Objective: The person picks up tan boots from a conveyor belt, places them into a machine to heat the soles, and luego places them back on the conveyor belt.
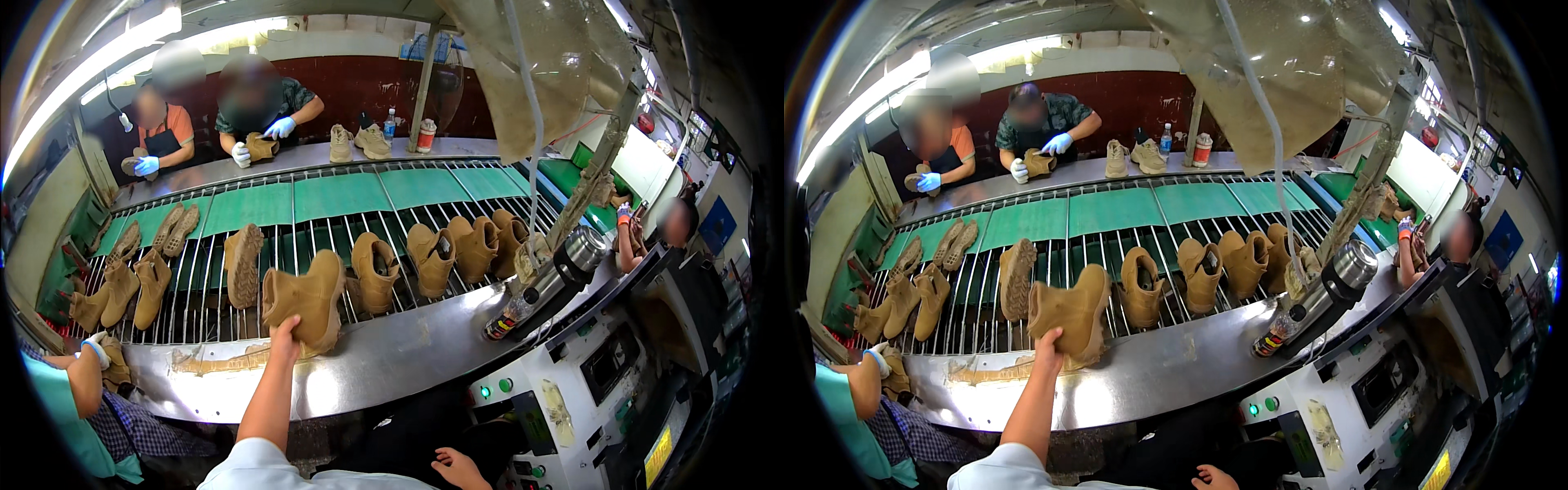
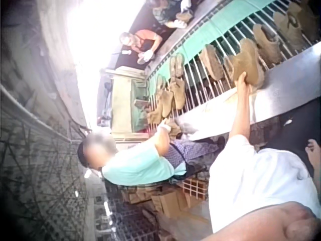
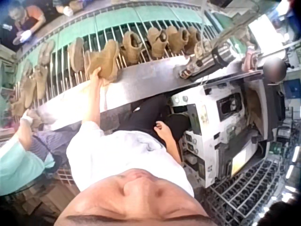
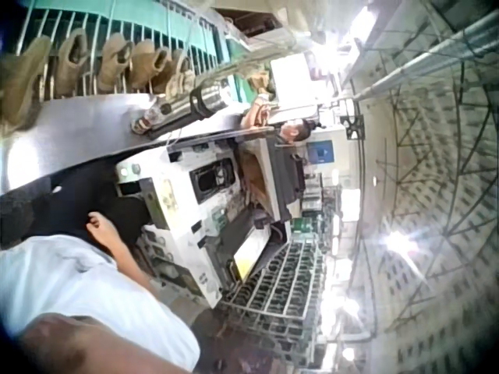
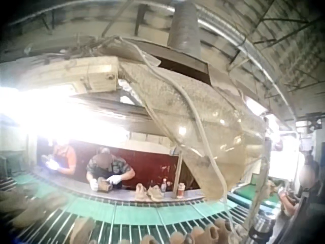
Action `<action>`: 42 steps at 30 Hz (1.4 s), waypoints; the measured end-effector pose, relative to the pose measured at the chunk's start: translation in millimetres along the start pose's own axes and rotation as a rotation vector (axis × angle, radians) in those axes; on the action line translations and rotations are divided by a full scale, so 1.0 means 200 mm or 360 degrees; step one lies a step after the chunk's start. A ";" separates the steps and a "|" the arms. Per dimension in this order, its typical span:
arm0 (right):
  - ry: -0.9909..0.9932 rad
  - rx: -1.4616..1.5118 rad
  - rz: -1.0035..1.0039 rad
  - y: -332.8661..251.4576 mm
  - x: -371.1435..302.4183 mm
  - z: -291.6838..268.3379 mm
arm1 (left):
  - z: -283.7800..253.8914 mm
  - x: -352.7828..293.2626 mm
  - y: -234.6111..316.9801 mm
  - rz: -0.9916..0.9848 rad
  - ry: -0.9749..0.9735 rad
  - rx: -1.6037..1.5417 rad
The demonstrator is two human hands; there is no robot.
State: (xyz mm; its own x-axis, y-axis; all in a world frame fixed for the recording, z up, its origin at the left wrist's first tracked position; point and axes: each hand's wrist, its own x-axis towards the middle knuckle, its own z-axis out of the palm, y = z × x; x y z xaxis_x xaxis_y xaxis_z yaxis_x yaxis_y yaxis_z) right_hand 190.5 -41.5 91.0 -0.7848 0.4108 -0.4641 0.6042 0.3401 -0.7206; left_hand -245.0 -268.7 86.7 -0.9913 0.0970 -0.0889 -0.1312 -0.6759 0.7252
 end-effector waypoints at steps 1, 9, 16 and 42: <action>-0.0024 -0.0047 -0.0022 0.00 0.02 0.03 | 0.03 0.09 -0.03 0.0036 -0.0010 0.0205; -0.0069 -0.0252 -0.0118 -0.20 0.21 0.05 | 0.20 0.48 -0.51 0.0573 0.0047 0.1122; 0.0492 -0.0139 -0.0018 0.09 0.14 -0.09 | -0.02 0.56 -0.27 0.0522 -0.0568 0.1763; 0.0374 -0.0080 -0.0790 -0.46 0.41 0.11 | 0.22 0.39 1.20 -0.0664 -0.0239 0.2649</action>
State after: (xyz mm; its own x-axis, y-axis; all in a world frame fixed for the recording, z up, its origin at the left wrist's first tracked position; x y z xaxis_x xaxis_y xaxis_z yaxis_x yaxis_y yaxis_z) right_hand 67.7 -57.9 108.9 -0.9287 0.3666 0.0566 0.1800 0.5787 -0.7954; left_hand -353.2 -391.2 283.1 -0.8735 0.1833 -0.4510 -0.1123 0.8256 0.5530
